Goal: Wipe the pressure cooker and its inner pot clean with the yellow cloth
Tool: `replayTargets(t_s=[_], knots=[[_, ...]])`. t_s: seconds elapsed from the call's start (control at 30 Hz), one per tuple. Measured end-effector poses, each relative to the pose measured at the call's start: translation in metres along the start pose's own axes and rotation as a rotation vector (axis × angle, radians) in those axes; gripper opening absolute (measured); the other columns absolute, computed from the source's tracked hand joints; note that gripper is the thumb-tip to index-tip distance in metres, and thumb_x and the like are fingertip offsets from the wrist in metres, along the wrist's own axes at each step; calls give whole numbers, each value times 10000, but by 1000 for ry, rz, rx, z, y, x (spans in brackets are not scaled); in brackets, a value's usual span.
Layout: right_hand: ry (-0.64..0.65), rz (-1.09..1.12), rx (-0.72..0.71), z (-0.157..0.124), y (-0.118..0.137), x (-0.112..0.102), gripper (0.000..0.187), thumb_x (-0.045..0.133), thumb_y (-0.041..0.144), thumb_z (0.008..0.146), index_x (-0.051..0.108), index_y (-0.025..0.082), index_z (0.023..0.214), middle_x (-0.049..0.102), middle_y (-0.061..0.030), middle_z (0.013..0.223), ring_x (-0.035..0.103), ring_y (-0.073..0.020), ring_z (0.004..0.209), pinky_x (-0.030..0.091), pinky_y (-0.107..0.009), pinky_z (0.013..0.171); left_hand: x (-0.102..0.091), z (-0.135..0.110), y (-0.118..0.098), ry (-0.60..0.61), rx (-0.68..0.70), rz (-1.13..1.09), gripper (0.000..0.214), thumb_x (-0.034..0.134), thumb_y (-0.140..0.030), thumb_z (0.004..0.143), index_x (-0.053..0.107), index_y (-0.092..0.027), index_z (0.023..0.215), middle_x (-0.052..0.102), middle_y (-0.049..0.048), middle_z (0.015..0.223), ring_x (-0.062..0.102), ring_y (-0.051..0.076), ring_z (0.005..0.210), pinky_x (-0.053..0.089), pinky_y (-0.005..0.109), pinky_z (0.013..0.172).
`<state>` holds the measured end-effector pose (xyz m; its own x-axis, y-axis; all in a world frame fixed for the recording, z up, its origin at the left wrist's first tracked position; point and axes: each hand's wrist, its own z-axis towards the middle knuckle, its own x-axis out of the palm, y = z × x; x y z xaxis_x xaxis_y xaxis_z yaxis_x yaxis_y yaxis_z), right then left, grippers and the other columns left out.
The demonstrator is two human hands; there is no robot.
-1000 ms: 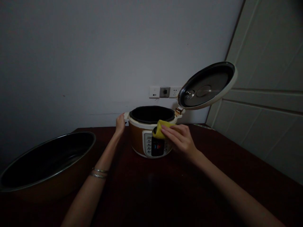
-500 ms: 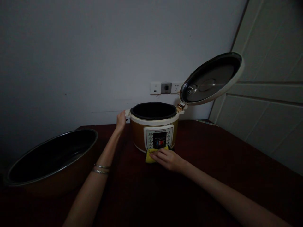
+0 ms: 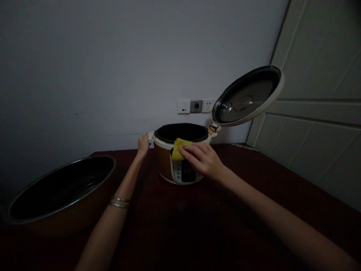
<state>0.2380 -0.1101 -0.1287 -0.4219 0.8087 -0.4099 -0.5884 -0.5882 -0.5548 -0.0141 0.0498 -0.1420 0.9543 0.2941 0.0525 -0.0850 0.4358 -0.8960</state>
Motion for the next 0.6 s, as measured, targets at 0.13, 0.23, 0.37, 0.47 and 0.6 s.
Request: replayTargets(t_s=[0.13,0.23,0.37,0.47,0.6], knots=[[33,32,-41,-2,5,29,342,414,94,931,540,146,1245,671,-89,922,574,-193,792,501,-344,675,-1,1,1,4,7,14,309,447,-464,677,569,-181,656,593,33,676,548,174,670,459,285,612],[44,94,-99,-22,29,45,274,423,104,934,579,103,1160,672,-88,863,574,-179,740,495,-316,617,-2,1,3,17,21,8,326,438,-451,682,605,-174,717,606,30,702,549,168,665,456,276,601],[115,184,-81,-54,55,52,268,374,103,952,593,68,1104,666,-94,831,580,-167,727,484,-296,608,-1,2,4,13,-4,-2,331,432,-424,687,627,-169,767,614,36,716,551,160,656,455,264,589],[238,226,-64,-71,66,50,289,339,135,970,597,87,1092,651,-80,790,567,-156,691,469,-282,585,0,2,2,5,-23,-2,331,444,-446,685,615,-167,733,616,42,706,561,165,662,466,273,602],[350,259,-150,-74,63,32,268,373,137,958,601,76,1085,643,-77,778,571,-158,701,463,-291,598,2,1,0,8,-27,-13,367,444,-487,665,611,-169,739,612,37,704,564,170,668,474,288,618]])
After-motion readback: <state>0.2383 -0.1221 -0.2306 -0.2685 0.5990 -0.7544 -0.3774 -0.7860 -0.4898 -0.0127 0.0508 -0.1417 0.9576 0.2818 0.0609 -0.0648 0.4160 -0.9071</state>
